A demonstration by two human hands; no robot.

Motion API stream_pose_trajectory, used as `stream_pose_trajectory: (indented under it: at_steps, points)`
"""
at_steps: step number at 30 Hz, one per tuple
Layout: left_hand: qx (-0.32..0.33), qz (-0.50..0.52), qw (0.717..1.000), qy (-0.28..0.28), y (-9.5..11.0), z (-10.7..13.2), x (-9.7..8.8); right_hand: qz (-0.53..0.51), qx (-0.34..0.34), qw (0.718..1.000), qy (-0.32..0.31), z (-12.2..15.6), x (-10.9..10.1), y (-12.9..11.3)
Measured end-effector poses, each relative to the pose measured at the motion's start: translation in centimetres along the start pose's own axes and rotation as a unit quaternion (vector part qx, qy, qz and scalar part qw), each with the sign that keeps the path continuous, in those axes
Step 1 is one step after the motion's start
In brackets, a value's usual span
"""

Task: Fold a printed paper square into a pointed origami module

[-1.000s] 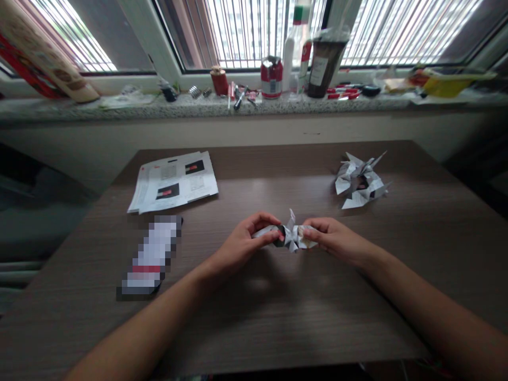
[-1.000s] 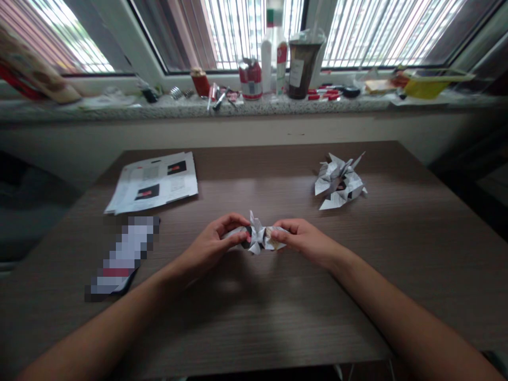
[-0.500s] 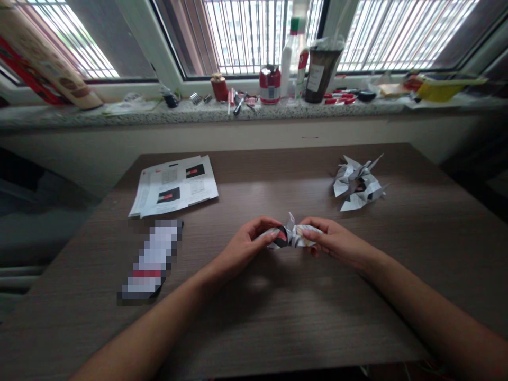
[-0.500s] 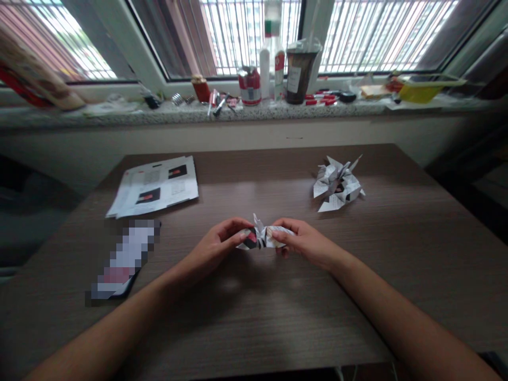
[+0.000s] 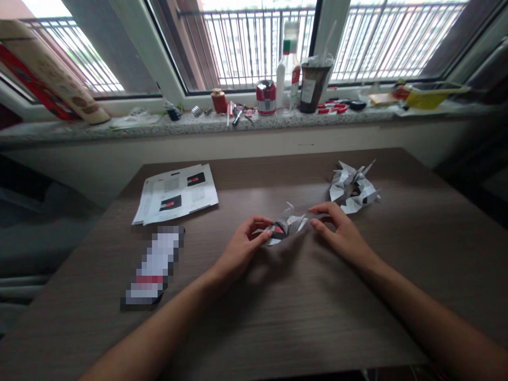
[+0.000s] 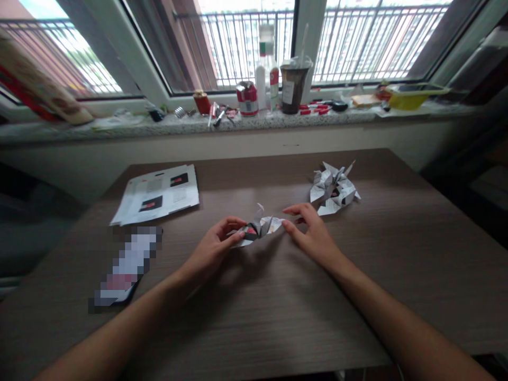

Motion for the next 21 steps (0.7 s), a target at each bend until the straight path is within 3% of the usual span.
stream_pose_trajectory:
  at_steps: [4,7,13,21]
  points:
    - [-0.008,-0.005,1.000,0.001,0.2,0.0,0.3,0.027,-0.028,0.999,-0.033,0.6,0.6,-1.4]
    - [-0.004,-0.001,1.000,-0.005,0.2,0.0,0.9,0.005,-0.003,0.999,-0.052,0.9,1.5,-1.4]
    - [0.007,-0.017,0.999,-0.038,0.1,-0.6,2.5,0.013,-0.007,1.000,-0.012,0.5,1.1,-1.0]
    - [0.118,-0.171,0.978,-0.026,1.9,-3.4,2.9,0.035,-0.014,0.999,0.018,-0.6,-0.8,0.3]
Point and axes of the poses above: each hand's wrist, its own z-axis away from the middle knuckle, its own x-axis out of the palm, y = z × x, the point moved 6 cm from there along -z, towards the middle knuckle, and after that the axes turned 4 degrees about y, right-handed, at the moved point
